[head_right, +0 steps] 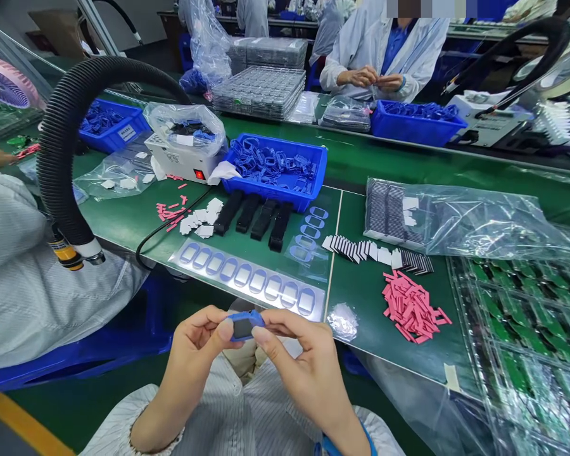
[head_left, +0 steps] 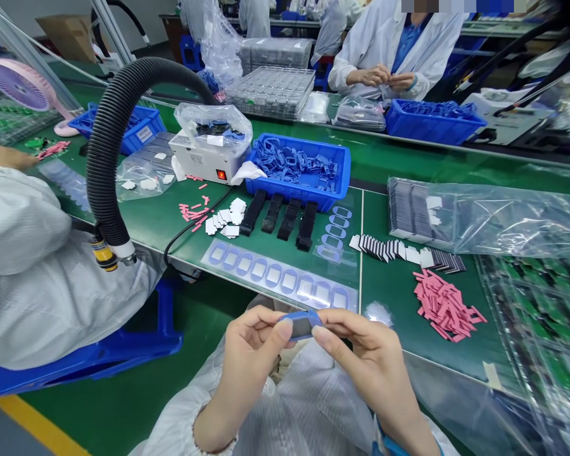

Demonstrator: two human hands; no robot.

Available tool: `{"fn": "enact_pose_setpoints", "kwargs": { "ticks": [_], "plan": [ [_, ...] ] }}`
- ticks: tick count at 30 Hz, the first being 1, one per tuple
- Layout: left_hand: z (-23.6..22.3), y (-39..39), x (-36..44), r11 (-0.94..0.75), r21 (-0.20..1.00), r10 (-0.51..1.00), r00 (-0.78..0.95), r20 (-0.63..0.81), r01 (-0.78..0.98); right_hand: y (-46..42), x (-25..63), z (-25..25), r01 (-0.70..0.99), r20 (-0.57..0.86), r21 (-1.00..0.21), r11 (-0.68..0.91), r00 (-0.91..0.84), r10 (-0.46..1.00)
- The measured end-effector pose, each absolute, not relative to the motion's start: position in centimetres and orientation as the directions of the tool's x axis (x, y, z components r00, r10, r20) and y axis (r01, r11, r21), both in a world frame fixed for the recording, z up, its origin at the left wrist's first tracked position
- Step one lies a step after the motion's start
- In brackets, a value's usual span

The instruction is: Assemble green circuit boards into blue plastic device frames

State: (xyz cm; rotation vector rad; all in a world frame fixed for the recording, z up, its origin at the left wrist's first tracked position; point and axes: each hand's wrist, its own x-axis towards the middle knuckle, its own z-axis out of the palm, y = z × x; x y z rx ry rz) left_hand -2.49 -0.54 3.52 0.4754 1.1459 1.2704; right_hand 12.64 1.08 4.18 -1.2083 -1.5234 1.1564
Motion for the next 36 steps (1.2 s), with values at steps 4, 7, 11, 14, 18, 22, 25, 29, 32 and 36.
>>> {"fn": "enact_pose_setpoints", "kwargs": {
  "ticks": [4, 7, 11, 14, 18, 22, 25, 29, 32, 36],
  "plan": [
    [3.8, -0.3, -2.4, 0.323, 0.812, 0.897, -0.117, -0.426, -0.486, 1.1, 12.7, 4.4, 0.186, 0.079, -0.976, 0.113, -0.178, 0.981],
    [3.9, -0.3, -2.3, 0.323, 0.823, 0.903, -0.109, -0.416, -0.467, 1.0, 12.5, 4.4, 0.186, 0.098, -0.974, 0.125, -0.148, 0.984],
    [3.5, -0.5, -2.1, 0.287, 0.834, 0.915, -0.124, -0.385, -0.471, 0.9, 11.9, 4.2, 0.233, 0.162, -0.955, 0.182, -0.102, 0.981],
    [3.1, -0.8, -2.0, 0.262, 0.849, 0.933, -0.104, -0.344, -0.459, 0.7, 11.3, 3.9, 0.332, 0.290, -0.901, 0.279, -0.017, 0.957],
    [3.1, -1.3, -2.0, 0.237, 0.869, 0.946, -0.100, -0.308, -0.434, 0.3, 10.9, 4.0, 0.387, 0.354, -0.863, 0.326, 0.002, 0.935],
    [3.4, -1.1, -1.8, 0.223, 0.877, 0.943, -0.133, -0.305, -0.426, 0.2, 11.2, 4.2, 0.400, 0.306, -0.872, 0.283, -0.007, 0.952],
    [3.7, -0.7, -1.6, 0.228, 0.859, 0.927, -0.168, -0.336, -0.459, 0.3, 11.5, 4.1, 0.367, 0.236, -0.901, 0.230, -0.031, 0.971],
    [3.7, -0.4, -1.5, 0.236, 0.836, 0.917, -0.173, -0.361, -0.495, 0.4, 11.9, 4.0, 0.286, 0.212, -0.933, 0.219, -0.057, 0.976],
    [3.7, -0.5, -1.6, 0.239, 0.829, 0.918, -0.161, -0.363, -0.506, 0.6, 12.0, 4.0, 0.269, 0.232, -0.935, 0.234, -0.037, 0.972],
    [3.8, -0.5, -1.7, 0.231, 0.810, 0.921, -0.148, -0.361, -0.539, 0.6, 11.9, 3.9, 0.258, 0.262, -0.932, 0.256, -0.012, 0.965]
  ]
}}
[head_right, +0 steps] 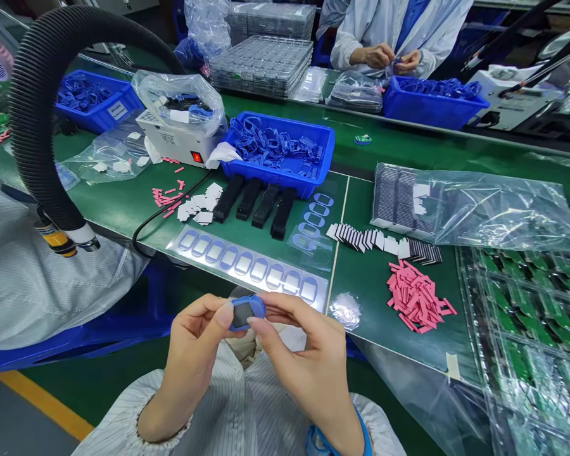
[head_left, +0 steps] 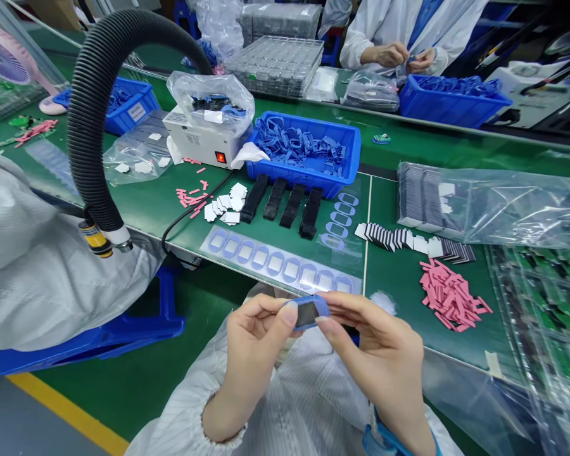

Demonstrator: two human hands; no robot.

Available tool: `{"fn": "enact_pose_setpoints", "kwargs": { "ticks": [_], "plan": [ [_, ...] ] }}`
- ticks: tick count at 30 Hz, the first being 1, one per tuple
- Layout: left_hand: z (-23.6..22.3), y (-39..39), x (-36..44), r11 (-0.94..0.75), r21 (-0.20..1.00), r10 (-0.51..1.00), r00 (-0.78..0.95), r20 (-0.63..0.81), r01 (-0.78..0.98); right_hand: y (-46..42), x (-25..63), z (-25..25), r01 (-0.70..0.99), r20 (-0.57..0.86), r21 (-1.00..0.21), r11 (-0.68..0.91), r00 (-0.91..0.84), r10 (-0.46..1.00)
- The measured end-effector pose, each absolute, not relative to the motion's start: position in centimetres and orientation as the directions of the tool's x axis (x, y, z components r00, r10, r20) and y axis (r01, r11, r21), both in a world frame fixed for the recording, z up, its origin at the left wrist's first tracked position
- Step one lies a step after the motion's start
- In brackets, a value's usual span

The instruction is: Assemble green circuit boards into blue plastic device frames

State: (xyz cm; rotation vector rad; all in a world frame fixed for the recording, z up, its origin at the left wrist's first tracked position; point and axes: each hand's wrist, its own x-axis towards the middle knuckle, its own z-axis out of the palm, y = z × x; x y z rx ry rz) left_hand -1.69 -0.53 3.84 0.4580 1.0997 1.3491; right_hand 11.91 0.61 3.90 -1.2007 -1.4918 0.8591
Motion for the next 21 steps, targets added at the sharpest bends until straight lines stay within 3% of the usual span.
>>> {"fn": "enact_pose_setpoints", "kwargs": {
  "ticks": [6, 13, 16, 21],
  "plan": [
    [4.0, -0.9, -1.7, 0.254, 0.769, 0.923, -0.090, -0.374, -0.587, -0.4, 11.5, 3.3, 0.343, 0.370, -0.880, 0.329, 0.062, 0.927],
    [4.2, -1.8, -1.0, 0.091, 0.804, 0.969, -0.134, -0.207, -0.587, -1.3, 11.3, 3.1, 0.561, 0.622, -0.659, 0.501, 0.031, 0.783],
    [4.4, -2.3, -0.9, 0.031, 0.866, 0.976, -0.172, -0.134, -0.498, -1.0, 11.3, 3.3, 0.469, 0.616, -0.724, 0.506, 0.108, 0.780],
    [4.3, -2.4, -1.4, -0.093, 0.966, 0.967, -0.254, 0.030, -0.239, -0.4, 11.3, 3.8, 0.200, 0.398, -0.909, 0.366, 0.152, 0.905]
  ]
}}
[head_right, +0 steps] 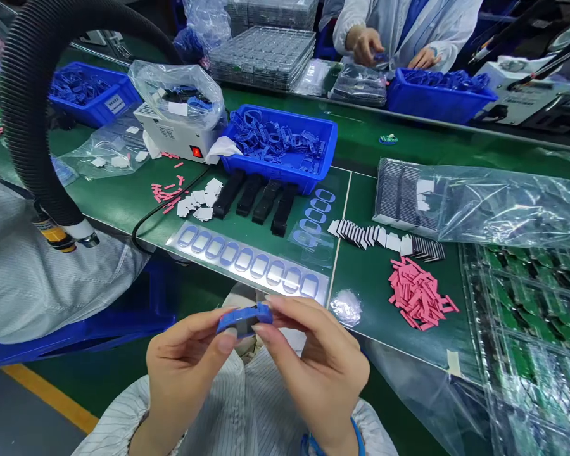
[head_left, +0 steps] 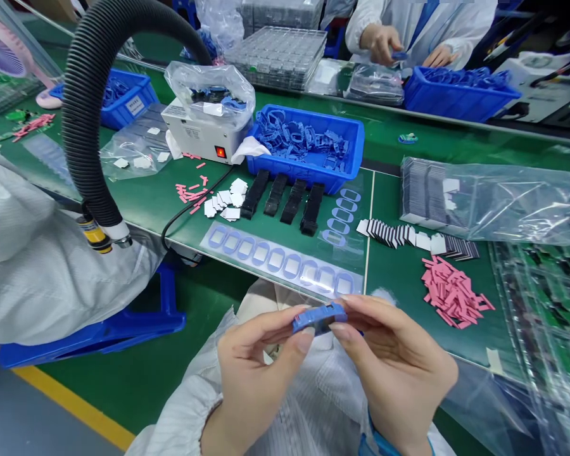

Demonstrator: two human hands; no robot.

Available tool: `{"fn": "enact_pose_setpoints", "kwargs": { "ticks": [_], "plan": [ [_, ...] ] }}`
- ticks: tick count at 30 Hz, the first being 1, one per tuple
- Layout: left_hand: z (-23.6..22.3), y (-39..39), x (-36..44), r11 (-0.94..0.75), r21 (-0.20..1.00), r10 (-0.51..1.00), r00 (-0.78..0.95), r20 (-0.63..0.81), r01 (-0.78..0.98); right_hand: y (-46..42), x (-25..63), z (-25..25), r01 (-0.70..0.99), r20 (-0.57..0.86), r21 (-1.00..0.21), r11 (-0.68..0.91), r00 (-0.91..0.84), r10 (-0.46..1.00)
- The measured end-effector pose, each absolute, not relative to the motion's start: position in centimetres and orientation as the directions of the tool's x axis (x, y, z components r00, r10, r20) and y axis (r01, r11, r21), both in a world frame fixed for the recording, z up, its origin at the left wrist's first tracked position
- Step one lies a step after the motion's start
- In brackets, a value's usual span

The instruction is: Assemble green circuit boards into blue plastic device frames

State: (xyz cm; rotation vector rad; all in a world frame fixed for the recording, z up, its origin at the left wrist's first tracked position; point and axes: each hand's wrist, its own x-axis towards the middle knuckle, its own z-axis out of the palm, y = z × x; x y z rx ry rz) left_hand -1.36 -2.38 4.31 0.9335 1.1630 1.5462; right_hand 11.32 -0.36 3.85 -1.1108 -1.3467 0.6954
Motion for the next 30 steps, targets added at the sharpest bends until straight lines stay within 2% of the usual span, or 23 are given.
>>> {"fn": "enact_pose_setpoints", "kwargs": {
  "ticks": [5, 9, 14, 18, 20, 22, 25, 27, 30],
  "plan": [
    [4.2, -2.0, -2.1, -0.254, 0.966, 0.951, -0.173, 0.258, 0.046, -0.1, 12.1, 3.8, 0.211, 0.432, -0.883, 0.420, 0.014, 0.902],
    [4.2, -1.8, -2.4, -0.289, 0.953, 0.942, -0.147, 0.300, 0.092, -0.1, 12.5, 3.9, 0.256, 0.477, -0.845, 0.470, -0.038, 0.878],
    [3.9, -1.7, -2.6, -0.260, 0.966, 0.958, -0.127, 0.258, -0.001, -0.1, 13.0, 3.4, 0.323, 0.557, -0.776, 0.541, -0.052, 0.829],
    [3.9, -1.5, -2.9, -0.083, 0.973, 0.996, -0.038, 0.076, -0.216, 0.0, 13.8, 2.3, 0.338, 0.696, -0.642, 0.688, -0.120, 0.708],
    [4.1, -1.4, -3.0, -0.029, 0.962, 1.000, -0.013, 0.027, -0.270, 0.0, 14.0, 1.9, 0.334, 0.710, -0.621, 0.709, -0.143, 0.689],
    [4.2, -1.4, -3.1, -0.070, 0.968, 0.997, -0.036, 0.064, -0.242, 0.0, 13.7, 1.8, 0.273, 0.642, -0.723, 0.634, -0.072, 0.763],
    [4.2, -1.6, -3.0, -0.181, 0.973, 0.982, -0.077, 0.171, -0.144, -0.1, 13.0, 2.4, 0.057, 0.375, -0.926, 0.373, 0.032, 0.926],
    [4.0, -1.8, -2.9, -0.227, 0.969, 0.971, -0.095, 0.218, -0.096, -0.1, 12.6, 2.9, -0.050, 0.219, -0.974, 0.219, 0.000, 0.976],
    [3.5, -2.0, -2.8, -0.294, 0.955, 0.951, -0.109, 0.289, -0.034, -0.1, 12.4, 3.3, -0.115, 0.121, -0.987, 0.114, -0.055, 0.991]
  ]
}}
